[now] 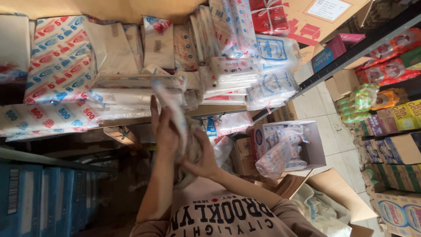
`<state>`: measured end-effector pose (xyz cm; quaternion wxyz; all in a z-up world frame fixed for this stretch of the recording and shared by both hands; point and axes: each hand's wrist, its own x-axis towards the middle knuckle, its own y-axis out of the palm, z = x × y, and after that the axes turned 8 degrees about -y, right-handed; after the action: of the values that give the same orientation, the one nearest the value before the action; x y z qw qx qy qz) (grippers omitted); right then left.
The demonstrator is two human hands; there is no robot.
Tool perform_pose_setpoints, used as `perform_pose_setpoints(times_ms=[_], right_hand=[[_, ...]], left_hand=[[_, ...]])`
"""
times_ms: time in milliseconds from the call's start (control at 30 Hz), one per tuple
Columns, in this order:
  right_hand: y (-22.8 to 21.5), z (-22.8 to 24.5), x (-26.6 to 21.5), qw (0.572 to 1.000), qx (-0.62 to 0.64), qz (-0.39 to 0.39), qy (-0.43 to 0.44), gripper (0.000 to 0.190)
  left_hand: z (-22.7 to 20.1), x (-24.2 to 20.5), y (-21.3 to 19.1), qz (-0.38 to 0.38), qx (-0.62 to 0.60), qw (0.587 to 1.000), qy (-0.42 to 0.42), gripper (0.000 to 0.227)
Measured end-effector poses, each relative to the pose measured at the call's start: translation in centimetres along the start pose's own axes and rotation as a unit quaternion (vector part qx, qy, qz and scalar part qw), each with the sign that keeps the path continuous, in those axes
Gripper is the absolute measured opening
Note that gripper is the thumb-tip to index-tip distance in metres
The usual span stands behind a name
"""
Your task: The person repeatedly wipes the surface of plastic-wrapped packages with a cloth, moving them between a shelf and a box. The person handles multiple packages one at a time, wiping each before placing it back on the shelf or into the box.
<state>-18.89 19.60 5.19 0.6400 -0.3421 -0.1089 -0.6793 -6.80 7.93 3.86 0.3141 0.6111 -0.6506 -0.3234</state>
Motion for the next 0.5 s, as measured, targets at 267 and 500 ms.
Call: perform_pose_setpoints(times_ms=[267,500], right_hand=[[-4.0,-5.8,-1.8,0.916,0.322,0.073,0.226,0.063],[-8.9,-5.4,3.5,0.969,0.143,-0.124,0.16,0.032]], left_hand=[[-5.2,-0.9,-2.0,0.16,0.034,0.977,-0.138,0.071],[-6.2,-2.1,1.2,0.225,-0.068,0.963,-0.132,0.096]])
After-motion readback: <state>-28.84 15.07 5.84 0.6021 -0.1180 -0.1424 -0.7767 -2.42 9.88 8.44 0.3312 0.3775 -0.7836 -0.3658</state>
